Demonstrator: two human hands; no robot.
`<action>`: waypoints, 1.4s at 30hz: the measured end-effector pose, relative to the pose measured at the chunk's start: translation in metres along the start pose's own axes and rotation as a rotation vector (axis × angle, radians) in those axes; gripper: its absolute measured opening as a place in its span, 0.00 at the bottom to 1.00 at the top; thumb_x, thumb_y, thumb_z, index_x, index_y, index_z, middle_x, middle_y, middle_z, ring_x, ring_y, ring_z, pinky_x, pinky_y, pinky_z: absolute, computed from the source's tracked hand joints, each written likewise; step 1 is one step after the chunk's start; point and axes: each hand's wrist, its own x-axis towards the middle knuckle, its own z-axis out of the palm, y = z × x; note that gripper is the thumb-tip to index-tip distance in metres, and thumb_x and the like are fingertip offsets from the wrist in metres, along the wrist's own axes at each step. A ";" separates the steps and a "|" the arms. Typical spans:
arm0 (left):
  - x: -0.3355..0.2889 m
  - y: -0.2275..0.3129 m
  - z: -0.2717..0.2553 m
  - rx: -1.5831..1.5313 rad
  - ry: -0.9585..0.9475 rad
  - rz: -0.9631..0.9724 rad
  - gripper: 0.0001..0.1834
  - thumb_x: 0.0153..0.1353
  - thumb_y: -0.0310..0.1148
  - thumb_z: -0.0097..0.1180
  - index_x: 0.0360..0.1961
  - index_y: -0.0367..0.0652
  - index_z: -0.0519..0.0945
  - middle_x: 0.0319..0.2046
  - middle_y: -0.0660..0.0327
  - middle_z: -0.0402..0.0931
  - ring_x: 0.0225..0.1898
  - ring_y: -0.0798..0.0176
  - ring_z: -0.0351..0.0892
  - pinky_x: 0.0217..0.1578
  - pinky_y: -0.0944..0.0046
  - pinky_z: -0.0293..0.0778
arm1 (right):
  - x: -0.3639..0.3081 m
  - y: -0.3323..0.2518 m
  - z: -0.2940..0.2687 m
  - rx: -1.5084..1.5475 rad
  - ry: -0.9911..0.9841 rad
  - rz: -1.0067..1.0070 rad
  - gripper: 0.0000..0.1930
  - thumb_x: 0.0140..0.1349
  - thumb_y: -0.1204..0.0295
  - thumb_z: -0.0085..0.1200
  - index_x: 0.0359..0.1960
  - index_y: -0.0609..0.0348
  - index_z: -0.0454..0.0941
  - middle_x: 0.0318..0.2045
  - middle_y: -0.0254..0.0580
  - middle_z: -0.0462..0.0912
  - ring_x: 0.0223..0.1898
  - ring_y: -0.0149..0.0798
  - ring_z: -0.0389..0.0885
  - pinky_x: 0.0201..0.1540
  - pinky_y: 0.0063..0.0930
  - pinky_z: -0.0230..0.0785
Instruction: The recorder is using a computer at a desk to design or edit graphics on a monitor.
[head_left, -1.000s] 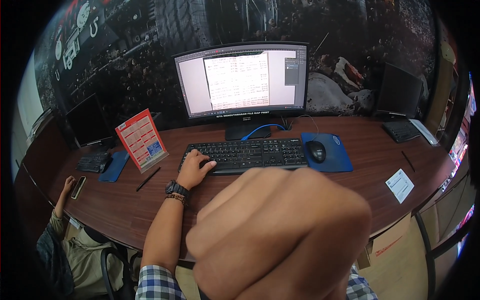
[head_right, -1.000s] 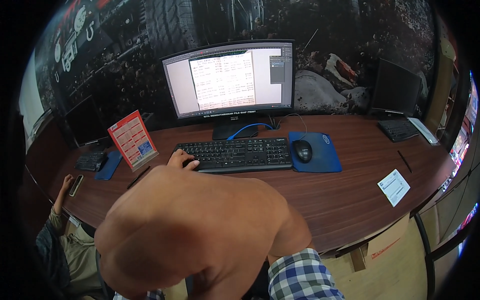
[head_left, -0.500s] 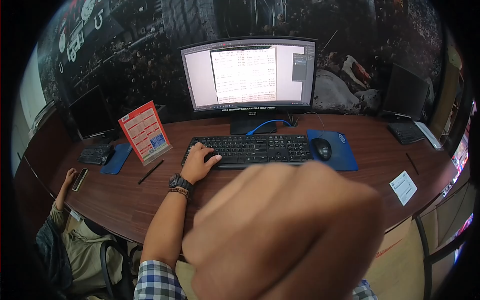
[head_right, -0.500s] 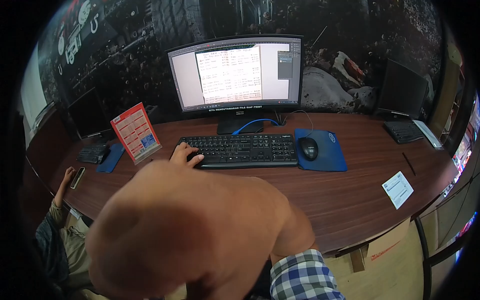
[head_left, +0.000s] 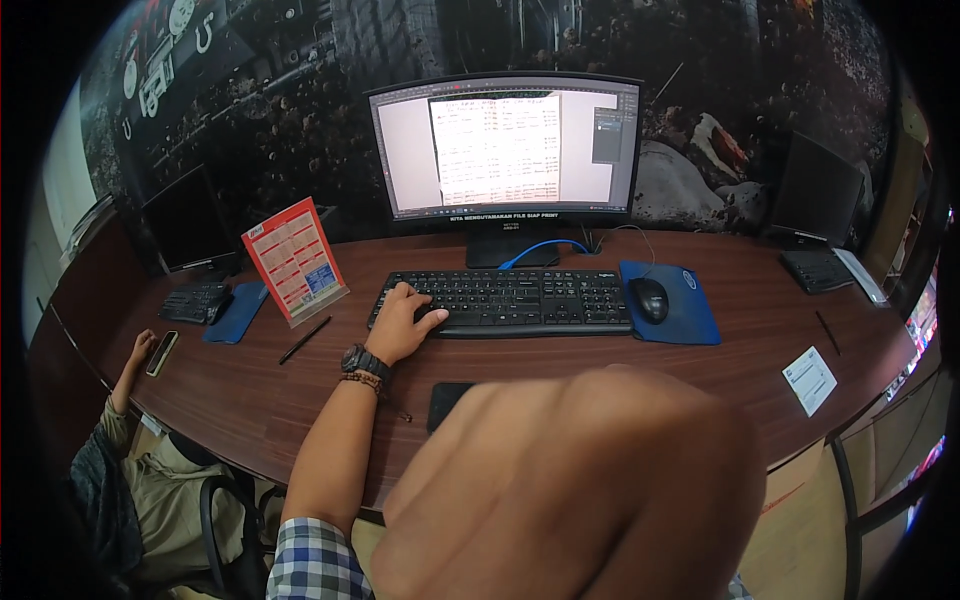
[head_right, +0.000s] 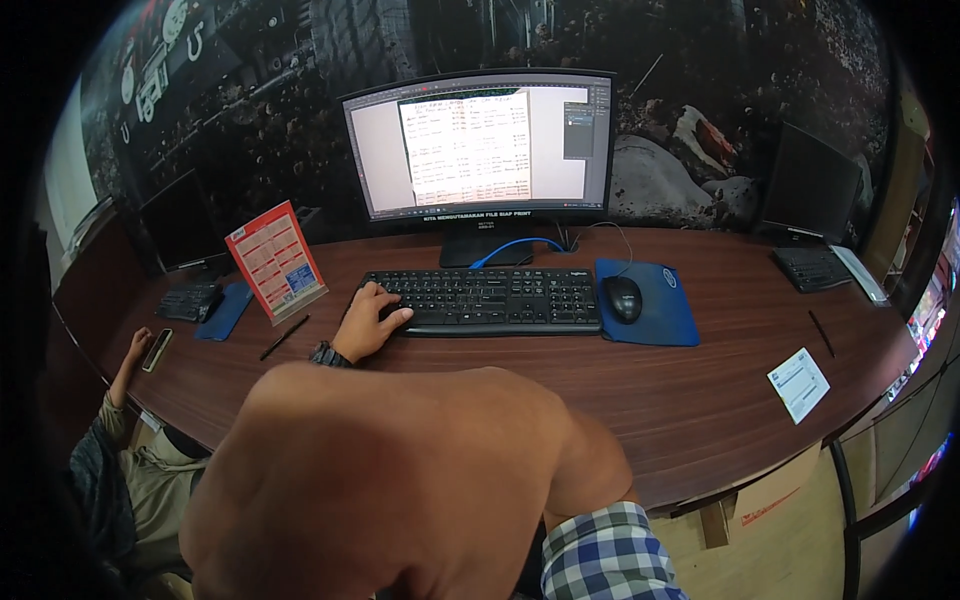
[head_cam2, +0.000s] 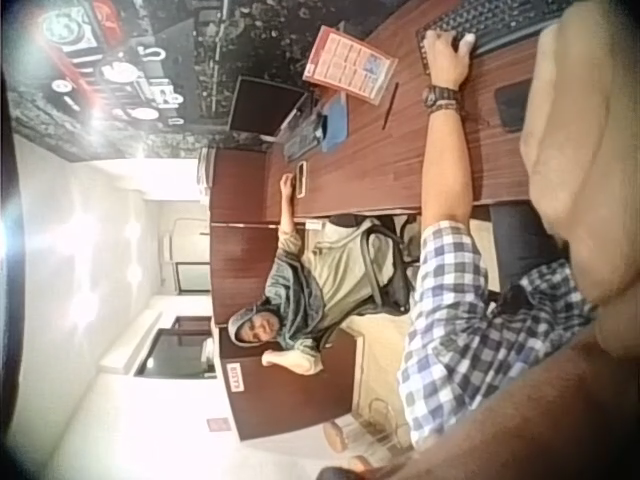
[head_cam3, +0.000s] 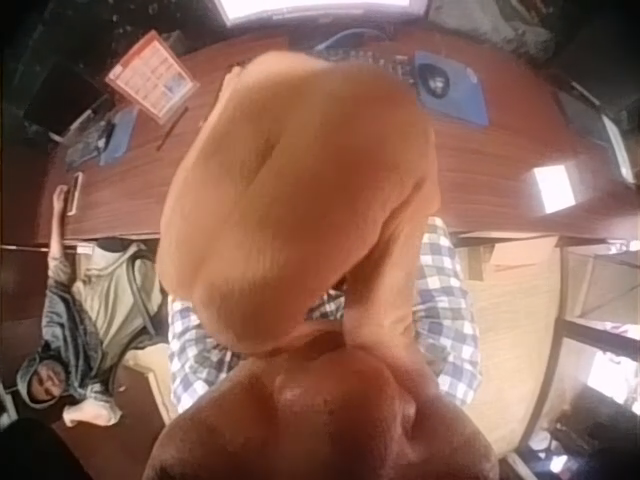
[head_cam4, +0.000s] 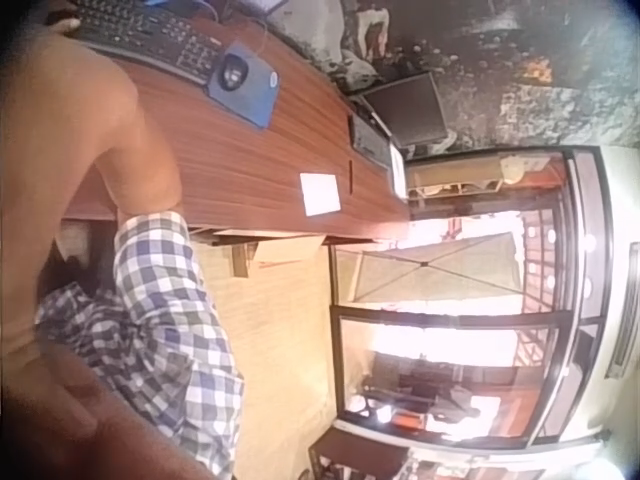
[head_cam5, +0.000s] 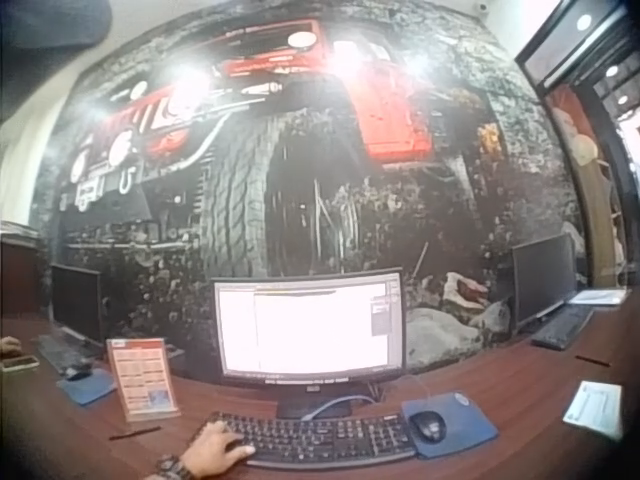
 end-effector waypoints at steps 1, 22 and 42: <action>0.003 0.002 0.004 0.000 -0.001 0.005 0.26 0.63 0.46 0.65 0.49 0.32 0.84 0.46 0.51 0.74 0.52 0.48 0.74 0.53 0.55 0.70 | 0.002 0.011 0.018 -0.005 -0.010 0.001 0.15 0.49 0.64 0.70 0.29 0.60 0.81 0.31 0.41 0.83 0.31 0.47 0.84 0.32 0.37 0.76; 0.001 0.001 0.007 -0.040 0.033 -0.006 0.28 0.62 0.50 0.66 0.48 0.32 0.85 0.43 0.51 0.73 0.50 0.48 0.73 0.54 0.54 0.71 | 0.106 0.275 0.157 0.183 0.153 -0.012 0.17 0.51 0.60 0.71 0.25 0.61 0.78 0.22 0.39 0.78 0.24 0.44 0.80 0.24 0.36 0.70; 0.001 -0.007 0.003 -0.039 -0.006 0.016 0.28 0.63 0.50 0.65 0.49 0.32 0.84 0.44 0.50 0.74 0.50 0.48 0.73 0.55 0.54 0.70 | 0.099 0.283 0.154 0.051 0.028 -0.115 0.20 0.60 0.60 0.65 0.19 0.64 0.76 0.20 0.40 0.78 0.21 0.40 0.78 0.22 0.29 0.69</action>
